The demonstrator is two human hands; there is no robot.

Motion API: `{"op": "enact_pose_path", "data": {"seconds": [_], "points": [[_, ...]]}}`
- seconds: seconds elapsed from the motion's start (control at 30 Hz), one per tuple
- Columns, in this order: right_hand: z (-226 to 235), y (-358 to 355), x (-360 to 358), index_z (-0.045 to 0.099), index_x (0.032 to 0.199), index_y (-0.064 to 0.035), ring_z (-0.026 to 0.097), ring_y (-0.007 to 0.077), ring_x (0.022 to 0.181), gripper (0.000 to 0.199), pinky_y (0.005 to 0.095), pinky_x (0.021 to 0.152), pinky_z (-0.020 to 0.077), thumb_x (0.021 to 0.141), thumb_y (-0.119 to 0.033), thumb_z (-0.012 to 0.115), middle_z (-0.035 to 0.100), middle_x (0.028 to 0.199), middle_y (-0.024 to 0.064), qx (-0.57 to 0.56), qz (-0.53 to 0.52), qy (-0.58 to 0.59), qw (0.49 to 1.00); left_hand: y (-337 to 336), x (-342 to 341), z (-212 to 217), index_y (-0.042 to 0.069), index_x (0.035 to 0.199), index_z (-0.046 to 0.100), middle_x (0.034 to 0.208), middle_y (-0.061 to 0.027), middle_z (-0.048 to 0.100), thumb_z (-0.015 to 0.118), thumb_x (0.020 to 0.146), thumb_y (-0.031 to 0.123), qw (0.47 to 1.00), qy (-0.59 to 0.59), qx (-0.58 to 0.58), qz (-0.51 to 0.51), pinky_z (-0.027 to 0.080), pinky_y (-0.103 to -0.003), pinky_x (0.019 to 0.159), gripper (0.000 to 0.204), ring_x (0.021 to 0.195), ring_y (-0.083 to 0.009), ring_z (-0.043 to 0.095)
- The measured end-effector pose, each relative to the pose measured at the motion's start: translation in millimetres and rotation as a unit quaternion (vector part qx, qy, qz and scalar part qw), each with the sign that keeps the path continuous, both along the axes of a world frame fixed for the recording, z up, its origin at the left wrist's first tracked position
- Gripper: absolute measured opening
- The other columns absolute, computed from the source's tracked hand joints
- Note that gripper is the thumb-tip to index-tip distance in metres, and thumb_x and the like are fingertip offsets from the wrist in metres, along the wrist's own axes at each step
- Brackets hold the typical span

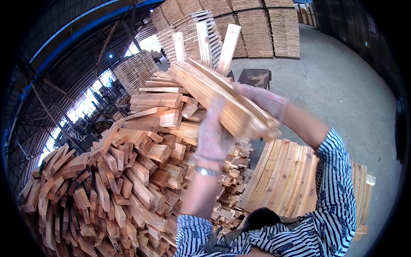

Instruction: The person stacks wood slats onto a wooden frame by hand, picking up bundles from a large pile and placing them side-by-side to construct a larger wooden panel.

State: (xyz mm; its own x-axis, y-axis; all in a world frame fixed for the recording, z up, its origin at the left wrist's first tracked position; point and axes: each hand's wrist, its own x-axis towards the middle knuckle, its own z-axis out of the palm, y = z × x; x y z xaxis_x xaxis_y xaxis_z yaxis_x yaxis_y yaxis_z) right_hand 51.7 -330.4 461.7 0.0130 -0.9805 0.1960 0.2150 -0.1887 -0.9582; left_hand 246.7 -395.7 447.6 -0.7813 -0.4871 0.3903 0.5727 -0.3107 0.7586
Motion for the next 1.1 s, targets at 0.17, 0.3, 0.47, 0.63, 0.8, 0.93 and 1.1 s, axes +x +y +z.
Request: {"op": "enact_pose_path", "data": {"seconds": [0.17, 0.3, 0.47, 0.63, 0.8, 0.93, 1.1], "points": [[-71.2, 62.1, 4.9, 0.019, 0.159, 0.0000, 0.046, 0.0261, 0.137, 0.111, 0.0371, 0.113, 0.0428, 0.082, -0.052, 0.080, 0.040, 0.153, 0.0172, -0.018, -0.104, 0.056, 0.993, 36.9, 14.0, -57.9, 0.005, 0.143, 0.051, 0.143, -0.0143, 0.057, 0.073, 0.090, 0.012, 0.989, -0.092, -0.036, 0.108, 0.049, -0.041, 0.106, 0.057, 0.127, -0.0288, 0.059], [-133.5, 85.3, 17.7, 0.017, 0.160, 0.0003, 0.045, 0.0250, 0.138, 0.120, 0.0367, 0.117, 0.0365, 0.074, -0.041, 0.090, 0.040, 0.153, 0.0147, -0.010, -0.166, 0.063, 0.984, 51.7, 6.1, -105.5, 0.003, 0.141, 0.050, 0.135, -0.0155, 0.061, 0.069, 0.093, 0.008, 0.984, -0.144, 0.021, 0.102, 0.053, -0.037, 0.099, 0.051, 0.124, -0.0276, 0.061], [-180.0, 131.2, 25.6, 0.014, 0.161, -0.0037, 0.052, 0.0236, 0.131, 0.131, 0.0357, 0.112, 0.0446, 0.063, -0.025, 0.098, 0.046, 0.149, 0.0137, 0.005, -0.244, -0.084, 0.966, 55.0, -9.6, -152.3, 0.002, 0.138, 0.047, 0.118, -0.0123, 0.065, 0.067, 0.095, 0.006, 0.982, -0.183, -0.005, 0.035, 0.057, -0.029, 0.092, 0.048, 0.111, -0.0208, 0.066], [-201.7, 194.4, 1.1, 0.012, 0.161, -0.0022, 0.053, 0.0218, 0.132, 0.133, 0.0357, 0.111, 0.0439, 0.061, -0.021, 0.098, 0.046, 0.150, 0.0128, -0.013, -0.425, 0.138, 0.895, 92.8, -48.9, -174.3, 0.003, 0.132, 0.051, 0.118, -0.0087, 0.065, 0.079, 0.088, 0.014, 0.981, -0.164, -0.102, -0.015, 0.058, -0.032, 0.089, 0.054, 0.103, -0.0178, 0.066], [-243.2, 258.3, -0.3, 0.015, 0.159, 0.0017, 0.052, 0.0235, 0.132, 0.130, 0.0364, 0.114, 0.0399, 0.062, -0.025, 0.097, 0.055, 0.142, 0.0146, -0.069, -0.444, 0.058, 0.891, 154.6, -68.6, -206.5, -0.002, 0.129, 0.057, 0.112, -0.0130, 0.071, 0.084, 0.082, 0.013, 0.979, -0.178, -0.094, -0.038, 0.059, -0.031, 0.087, 0.056, 0.103, -0.0230, 0.070], [-290.2, 296.1, -6.9, 0.027, 0.154, 0.0005, 0.054, 0.0232, 0.129, 0.117, 0.0372, 0.110, 0.0441, 0.065, -0.028, 0.097, 0.056, 0.139, 0.0172, 0.123, -0.448, 0.204, 0.862, 167.2, -73.2, -240.3, -0.006, 0.127, 0.059, 0.115, -0.0172, 0.071, 0.082, 0.079, 0.000, 0.961, -0.211, -0.056, -0.169, 0.063, -0.035, 0.089, 0.054, 0.101, -0.0259, 0.072], [-312.1, 309.3, -21.2, 0.033, 0.151, -0.0003, 0.056, 0.0293, 0.129, 0.103, 0.0401, 0.107, 0.0459, 0.076, -0.045, 0.088, 0.056, 0.138, 0.0218, 0.158, -0.460, 0.185, 0.854, 207.2, -106.7, -248.1, -0.005, 0.130, 0.057, 0.120, -0.0150, 0.069, 0.088, 0.074, 0.001, 0.951, -0.260, -0.149, -0.083, 0.061, -0.034, 0.088, 0.065, 0.104, -0.0231, 0.069]]}}
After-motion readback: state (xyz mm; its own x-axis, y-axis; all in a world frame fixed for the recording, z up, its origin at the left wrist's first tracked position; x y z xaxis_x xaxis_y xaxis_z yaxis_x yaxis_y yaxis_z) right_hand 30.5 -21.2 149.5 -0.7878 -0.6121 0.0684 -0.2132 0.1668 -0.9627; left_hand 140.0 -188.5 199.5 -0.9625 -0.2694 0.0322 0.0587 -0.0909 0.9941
